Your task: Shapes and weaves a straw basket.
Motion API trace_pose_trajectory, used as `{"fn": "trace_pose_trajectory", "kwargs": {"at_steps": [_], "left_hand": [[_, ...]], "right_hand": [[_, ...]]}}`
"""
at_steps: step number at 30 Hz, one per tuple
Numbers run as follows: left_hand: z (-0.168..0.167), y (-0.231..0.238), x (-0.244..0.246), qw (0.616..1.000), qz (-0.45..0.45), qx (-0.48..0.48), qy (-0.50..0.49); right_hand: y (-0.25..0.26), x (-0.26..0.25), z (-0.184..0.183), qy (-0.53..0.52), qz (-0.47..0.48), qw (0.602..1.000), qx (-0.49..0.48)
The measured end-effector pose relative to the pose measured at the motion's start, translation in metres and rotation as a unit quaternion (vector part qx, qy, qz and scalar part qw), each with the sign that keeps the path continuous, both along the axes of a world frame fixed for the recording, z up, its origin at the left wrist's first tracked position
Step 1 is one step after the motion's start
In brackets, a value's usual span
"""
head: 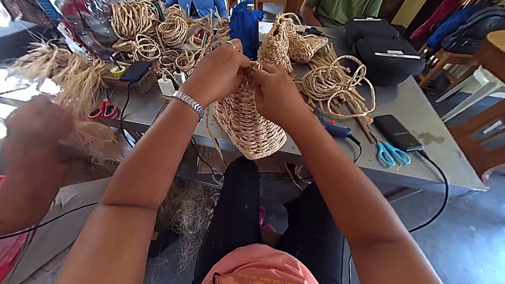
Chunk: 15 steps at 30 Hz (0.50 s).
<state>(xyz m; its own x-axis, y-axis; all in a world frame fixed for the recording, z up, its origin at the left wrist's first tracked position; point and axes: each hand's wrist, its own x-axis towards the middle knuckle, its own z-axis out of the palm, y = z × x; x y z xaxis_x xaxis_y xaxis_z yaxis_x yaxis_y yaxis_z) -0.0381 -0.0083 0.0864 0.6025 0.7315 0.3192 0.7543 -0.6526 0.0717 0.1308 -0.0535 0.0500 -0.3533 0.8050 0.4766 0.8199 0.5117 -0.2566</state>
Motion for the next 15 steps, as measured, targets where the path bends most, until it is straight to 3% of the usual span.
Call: {"fn": "trace_pose_trajectory", "kwargs": {"at_steps": [15], "left_hand": [[-0.0033, 0.0039, 0.0030, 1.000, 0.019, -0.016, 0.012]], "right_hand": [[0.0000, -0.0020, -0.0010, 0.002, 0.004, 1.000, 0.010]]}}
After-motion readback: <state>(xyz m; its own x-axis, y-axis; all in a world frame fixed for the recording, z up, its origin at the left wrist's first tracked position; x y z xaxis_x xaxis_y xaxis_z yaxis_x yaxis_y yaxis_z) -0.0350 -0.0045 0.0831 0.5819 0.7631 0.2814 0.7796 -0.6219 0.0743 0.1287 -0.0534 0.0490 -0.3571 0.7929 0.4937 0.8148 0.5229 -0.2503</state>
